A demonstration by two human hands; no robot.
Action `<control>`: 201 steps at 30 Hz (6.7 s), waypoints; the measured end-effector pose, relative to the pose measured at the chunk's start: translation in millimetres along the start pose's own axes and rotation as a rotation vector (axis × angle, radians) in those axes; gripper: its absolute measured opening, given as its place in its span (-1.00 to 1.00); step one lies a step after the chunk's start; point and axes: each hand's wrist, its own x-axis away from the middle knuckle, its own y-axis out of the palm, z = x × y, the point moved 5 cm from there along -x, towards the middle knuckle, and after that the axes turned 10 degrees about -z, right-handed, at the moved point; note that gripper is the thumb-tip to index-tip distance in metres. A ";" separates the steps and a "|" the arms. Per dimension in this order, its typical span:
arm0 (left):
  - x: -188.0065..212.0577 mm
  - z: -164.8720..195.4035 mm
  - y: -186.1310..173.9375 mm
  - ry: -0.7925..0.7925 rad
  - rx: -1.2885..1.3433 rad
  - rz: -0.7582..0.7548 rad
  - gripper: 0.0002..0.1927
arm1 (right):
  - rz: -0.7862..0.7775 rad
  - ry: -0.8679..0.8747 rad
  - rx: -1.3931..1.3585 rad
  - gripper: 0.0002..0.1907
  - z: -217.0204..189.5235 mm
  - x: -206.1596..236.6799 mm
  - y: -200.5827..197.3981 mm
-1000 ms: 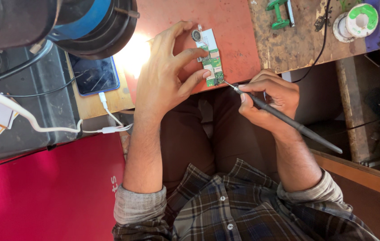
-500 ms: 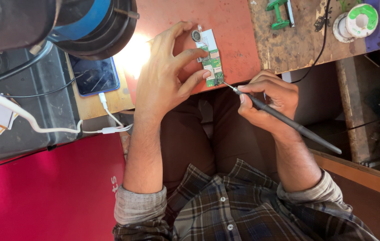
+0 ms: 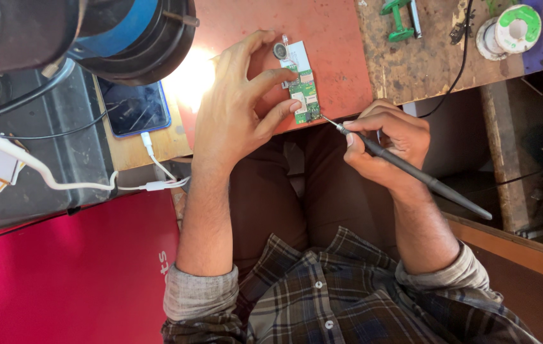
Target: The person holds a green circuit board on a work mat and solders it with a soldering iron. They open a plastic component organizer, pick a small electronic component from a compartment, close the box, and return to soldering the component onto the board.
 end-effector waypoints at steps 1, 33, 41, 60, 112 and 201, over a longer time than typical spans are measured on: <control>-0.1 -0.1 0.3 0.002 0.001 0.003 -0.64 | -0.001 0.002 0.002 -0.86 0.4 0.3 0.2; -9.4 -13.9 6.7 0.004 0.020 -0.053 -0.45 | 0.004 -0.026 0.010 -0.87 17.6 -5.9 4.4; -10.4 -13.3 6.7 0.014 0.018 -0.045 -0.46 | 0.012 -0.021 0.034 -0.86 15.8 -7.2 2.3; -10.3 -13.7 6.5 0.000 0.018 -0.045 -0.45 | -0.011 -0.047 0.032 -0.85 12.7 -9.9 4.3; -0.8 -30.0 21.2 -0.005 0.023 -0.039 -0.45 | -0.009 -0.033 0.018 -0.86 33.3 -1.5 17.8; -2.8 -41.2 34.0 0.009 0.000 -0.034 -0.44 | 0.004 -0.012 -0.020 -0.87 50.8 1.0 20.2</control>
